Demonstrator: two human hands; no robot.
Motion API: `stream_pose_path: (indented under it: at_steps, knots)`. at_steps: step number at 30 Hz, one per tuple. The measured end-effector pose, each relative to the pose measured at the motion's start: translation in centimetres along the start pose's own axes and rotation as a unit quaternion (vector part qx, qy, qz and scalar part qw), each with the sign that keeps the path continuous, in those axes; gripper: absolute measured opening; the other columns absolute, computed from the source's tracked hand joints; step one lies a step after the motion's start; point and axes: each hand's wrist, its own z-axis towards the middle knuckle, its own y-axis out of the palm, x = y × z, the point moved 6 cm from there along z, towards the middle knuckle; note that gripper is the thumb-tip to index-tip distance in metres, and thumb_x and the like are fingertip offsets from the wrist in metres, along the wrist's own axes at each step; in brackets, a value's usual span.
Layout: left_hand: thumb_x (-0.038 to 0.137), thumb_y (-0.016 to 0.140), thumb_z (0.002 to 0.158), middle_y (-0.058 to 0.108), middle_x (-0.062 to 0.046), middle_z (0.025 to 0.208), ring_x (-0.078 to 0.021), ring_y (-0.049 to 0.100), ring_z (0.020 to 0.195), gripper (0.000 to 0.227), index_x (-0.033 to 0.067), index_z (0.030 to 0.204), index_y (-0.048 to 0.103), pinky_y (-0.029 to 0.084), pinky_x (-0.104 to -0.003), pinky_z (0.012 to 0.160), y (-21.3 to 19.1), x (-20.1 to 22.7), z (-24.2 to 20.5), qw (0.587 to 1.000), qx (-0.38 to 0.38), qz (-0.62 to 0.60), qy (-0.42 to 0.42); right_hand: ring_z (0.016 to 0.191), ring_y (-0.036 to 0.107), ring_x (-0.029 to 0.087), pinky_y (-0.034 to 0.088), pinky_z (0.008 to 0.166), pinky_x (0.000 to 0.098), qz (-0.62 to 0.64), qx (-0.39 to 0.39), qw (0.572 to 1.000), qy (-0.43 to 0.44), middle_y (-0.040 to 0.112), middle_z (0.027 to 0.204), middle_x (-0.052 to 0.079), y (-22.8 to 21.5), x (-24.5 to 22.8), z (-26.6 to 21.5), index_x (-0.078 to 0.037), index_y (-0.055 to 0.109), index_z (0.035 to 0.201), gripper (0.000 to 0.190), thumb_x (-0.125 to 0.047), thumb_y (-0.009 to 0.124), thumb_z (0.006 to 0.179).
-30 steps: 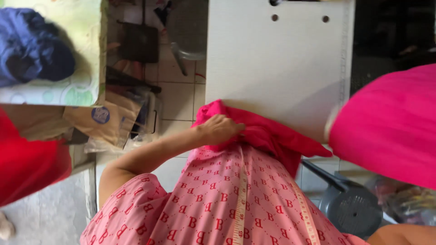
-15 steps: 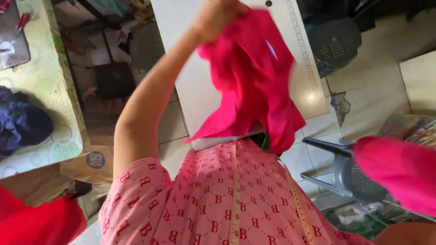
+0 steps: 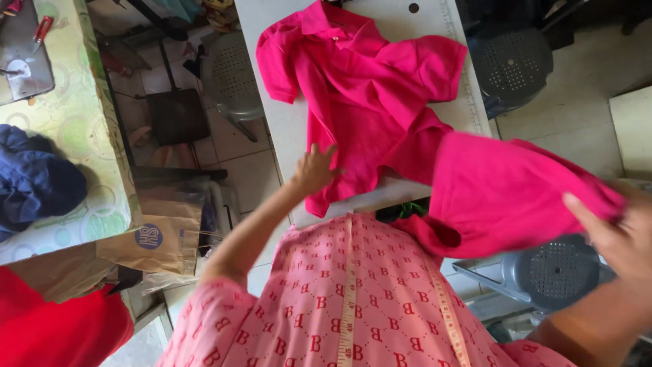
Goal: Folding a pink polo shirt on a workbench in a sewing factory
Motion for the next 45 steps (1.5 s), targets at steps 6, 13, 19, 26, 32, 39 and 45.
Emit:
stream_pose_path:
  at_steps: [6,13,19,26,32,39,45]
  knots:
    - [0.036,0.069,0.084,0.049,-0.024,0.129,-0.0434,0.05,0.11,0.058,0.0098,0.132,0.053,0.053,-0.055,0.082,3.4,0.6,-5.1,0.989,0.137,0.011,-0.046,0.089,0.072,0.039,0.054,0.074,0.0463,-0.265,0.011,0.963,0.057,0.076,0.1,0.019,7.2,4.9,0.3,-0.008,0.079,0.116,0.04,-0.042,0.068,0.098]
    - [0.015,0.031,0.095,0.07,-0.029,0.09,-0.0554,0.064,0.078,0.016,0.0086,0.108,0.038,0.044,-0.067,0.069,4.3,-4.9,-8.4,0.881,0.109,-0.362,-0.285,0.098,0.071,0.046,0.053,0.082,0.0566,-0.14,-0.244,0.931,0.234,0.074,0.102,0.025,14.6,0.8,-0.3,-0.006,0.054,0.128,0.042,-0.031,0.064,0.096]
    - [0.011,0.044,0.101,0.066,-0.025,0.108,-0.0492,0.067,0.103,0.024,0.0154,0.124,0.043,0.055,-0.06,0.081,12.5,-12.6,-10.2,0.76,0.268,-0.486,-0.338,0.115,0.067,0.05,0.05,0.105,0.0589,-0.021,-0.287,0.954,0.082,0.072,0.117,0.033,22.7,-7.8,0.4,-0.032,0.026,0.162,0.087,-0.024,0.064,0.085]
    - [0.046,0.093,0.078,0.069,-0.023,0.101,-0.0413,0.071,0.092,0.062,0.0114,0.114,0.056,0.058,-0.054,0.069,5.1,-7.3,-12.3,0.774,0.194,-0.488,-0.353,0.067,0.075,0.033,0.062,0.069,0.0449,-0.192,-0.001,0.979,-0.066,0.069,0.071,0.007,33.1,0.2,-1.2,-0.019,0.06,0.128,0.047,-0.032,0.067,0.083]
    - [0.013,0.074,0.094,0.063,-0.018,0.085,-0.0281,0.062,0.083,0.022,0.0008,0.108,0.063,0.054,-0.044,0.065,-2.6,-4.5,-12.6,0.761,0.281,-0.555,-0.184,0.093,0.076,0.038,0.06,0.082,0.0521,-0.137,-0.07,0.988,-0.018,0.077,0.097,0.01,31.7,10.3,1.4,-0.024,0.066,0.119,0.047,-0.039,0.077,0.076]
    - [0.021,0.062,0.107,0.063,-0.013,0.095,-0.0247,0.064,0.092,0.016,0.0059,0.111,0.06,0.054,-0.043,0.08,4.1,-4.3,-21.3,0.718,0.26,-0.612,-0.204,0.083,0.076,0.034,0.061,0.08,0.0455,-0.199,0.044,0.979,-0.015,0.075,0.087,0.005,19.8,9.9,-6.0,-0.029,0.067,0.119,0.033,-0.049,0.074,0.093]
    - [0.032,0.054,0.104,0.065,-0.027,0.094,-0.0495,0.063,0.093,0.028,0.0051,0.109,0.054,0.047,-0.061,0.081,17.2,-5.2,-25.8,0.822,0.052,-0.425,-0.375,0.112,0.075,0.035,0.058,0.095,0.0511,-0.183,-0.295,0.932,0.104,0.08,0.111,0.009,29.1,12.4,-8.0,-0.036,0.064,0.127,0.046,-0.052,0.066,0.084]
